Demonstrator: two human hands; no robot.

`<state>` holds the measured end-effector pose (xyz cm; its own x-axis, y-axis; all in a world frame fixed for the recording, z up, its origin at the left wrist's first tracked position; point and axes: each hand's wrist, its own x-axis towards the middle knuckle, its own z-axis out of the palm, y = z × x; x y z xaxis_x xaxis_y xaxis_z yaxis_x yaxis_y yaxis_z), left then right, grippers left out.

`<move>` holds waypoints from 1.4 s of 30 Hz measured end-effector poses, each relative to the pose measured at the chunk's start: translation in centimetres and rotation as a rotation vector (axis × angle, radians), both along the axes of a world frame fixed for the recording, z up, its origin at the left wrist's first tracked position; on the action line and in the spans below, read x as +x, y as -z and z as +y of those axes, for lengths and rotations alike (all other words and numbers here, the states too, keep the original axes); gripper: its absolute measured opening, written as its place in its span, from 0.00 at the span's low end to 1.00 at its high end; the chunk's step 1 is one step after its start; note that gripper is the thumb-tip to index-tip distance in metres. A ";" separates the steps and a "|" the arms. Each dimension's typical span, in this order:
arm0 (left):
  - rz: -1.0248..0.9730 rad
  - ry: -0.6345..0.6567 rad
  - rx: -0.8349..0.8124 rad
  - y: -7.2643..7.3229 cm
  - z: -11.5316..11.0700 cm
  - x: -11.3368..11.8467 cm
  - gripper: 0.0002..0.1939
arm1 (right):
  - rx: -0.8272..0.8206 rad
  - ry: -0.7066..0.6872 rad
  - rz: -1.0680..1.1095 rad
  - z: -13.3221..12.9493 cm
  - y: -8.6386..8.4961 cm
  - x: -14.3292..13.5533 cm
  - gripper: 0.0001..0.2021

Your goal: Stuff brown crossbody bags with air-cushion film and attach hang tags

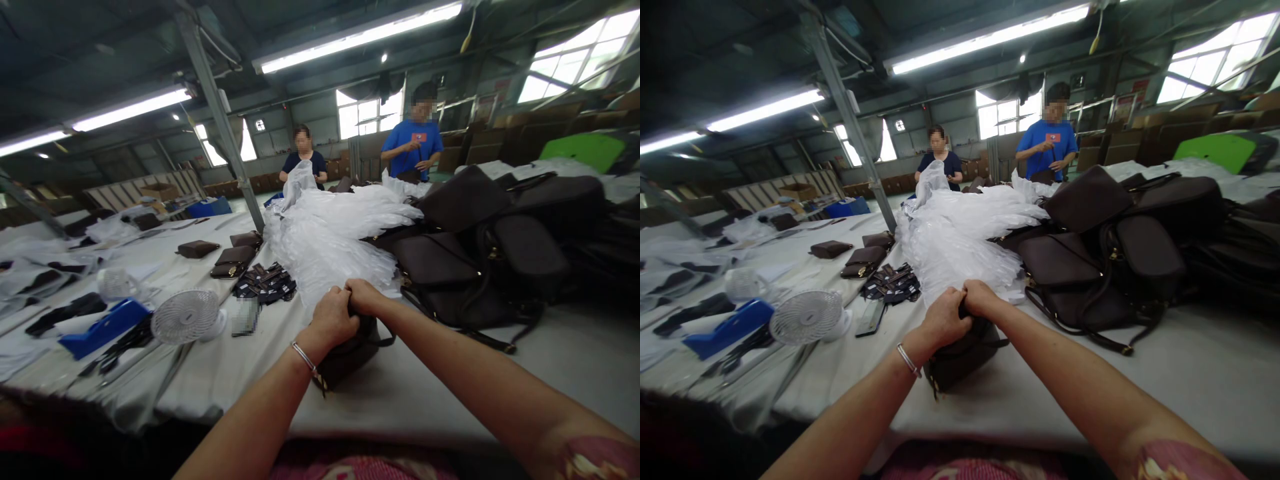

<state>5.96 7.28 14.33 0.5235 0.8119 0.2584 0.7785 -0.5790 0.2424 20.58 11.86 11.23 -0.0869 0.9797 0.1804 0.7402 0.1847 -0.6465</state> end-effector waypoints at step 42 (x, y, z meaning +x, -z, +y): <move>0.146 0.114 0.070 0.7 0.1 -0.1 0.14 | -0.177 0.177 0.200 -5.4 -1.1 3.8 0.11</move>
<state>5.86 7.34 13.65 0.6471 0.7279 0.2268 0.7307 -0.6770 0.0881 24.41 6.43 12.36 0.1078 0.9942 0.0024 0.6059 -0.0638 -0.7930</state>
